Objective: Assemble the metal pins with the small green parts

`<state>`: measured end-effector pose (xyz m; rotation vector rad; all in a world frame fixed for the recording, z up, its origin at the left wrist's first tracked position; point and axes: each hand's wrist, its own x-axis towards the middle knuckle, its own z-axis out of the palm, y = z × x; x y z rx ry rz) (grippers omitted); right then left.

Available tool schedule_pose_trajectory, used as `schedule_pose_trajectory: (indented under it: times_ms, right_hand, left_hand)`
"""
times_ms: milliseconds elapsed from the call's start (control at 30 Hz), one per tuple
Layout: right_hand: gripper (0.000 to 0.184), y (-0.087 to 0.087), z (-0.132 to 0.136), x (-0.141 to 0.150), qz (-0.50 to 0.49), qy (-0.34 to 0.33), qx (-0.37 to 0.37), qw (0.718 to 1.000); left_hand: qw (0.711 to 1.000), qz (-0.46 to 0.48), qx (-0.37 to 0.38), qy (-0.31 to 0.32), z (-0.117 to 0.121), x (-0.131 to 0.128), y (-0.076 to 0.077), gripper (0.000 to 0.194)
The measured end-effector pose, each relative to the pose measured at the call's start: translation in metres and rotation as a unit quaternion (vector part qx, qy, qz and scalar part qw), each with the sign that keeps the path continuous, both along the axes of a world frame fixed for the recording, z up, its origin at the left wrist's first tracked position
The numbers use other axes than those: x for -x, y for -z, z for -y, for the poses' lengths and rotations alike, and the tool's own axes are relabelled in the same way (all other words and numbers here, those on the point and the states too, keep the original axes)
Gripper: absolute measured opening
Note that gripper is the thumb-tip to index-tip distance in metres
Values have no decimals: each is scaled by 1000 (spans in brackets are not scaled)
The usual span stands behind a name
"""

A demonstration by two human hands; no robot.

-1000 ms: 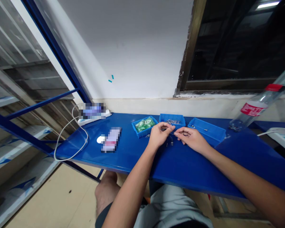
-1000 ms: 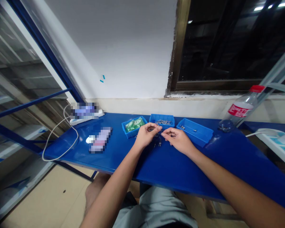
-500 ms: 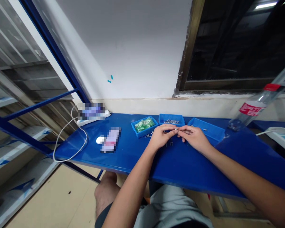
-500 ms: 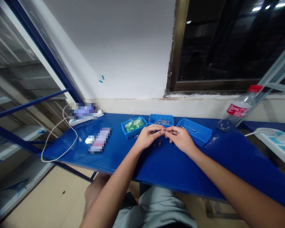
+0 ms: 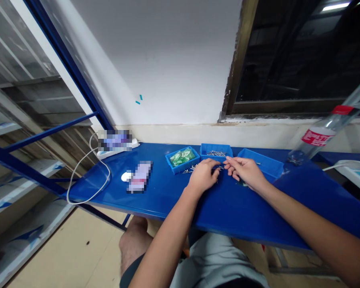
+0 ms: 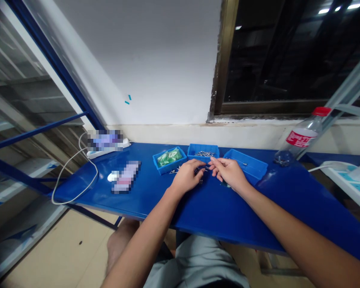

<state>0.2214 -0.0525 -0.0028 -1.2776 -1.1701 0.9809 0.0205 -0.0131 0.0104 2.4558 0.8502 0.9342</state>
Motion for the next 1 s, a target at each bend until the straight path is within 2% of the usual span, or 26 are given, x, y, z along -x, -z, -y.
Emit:
schedule_pose_trajectory:
  times_ms: [167,300,500,600,700,833,933,1000]
  right_hand:
    - [63,-8,5,2,-2,-6,17,1000]
    - [61,-12,9,7,19,-22,16,999]
    - [58,-7,7,4,71,-19,-14,997]
    - [54,-7,7,-2,109,13,-49,993]
    - [50,-7,7,-5,131,34,-78,988]
    - [49,0,7,-2,115,-1,-80,990]
    - [48,5,6,3,72,-30,-88,993]
    - [47,6,6,6,45,-46,-89,994]
  left_hand:
    - [997,-61,-13,36,0,0,4,28]
    - [994,-100,-34,19,-1,-1,4,26]
    - [986,-140,-89,4,0,-3,4,18]
    - [995,-78,-56,-4,-1,-3,4,19]
    - [998,57,8,-5,0,-3,2,18]
    - [975,203,89,-1,0,-6,-3,22]
    - [952,255,168,19,-1,-8,-3,17]
    - [939,268,211,34,-2,-9,-3,21]
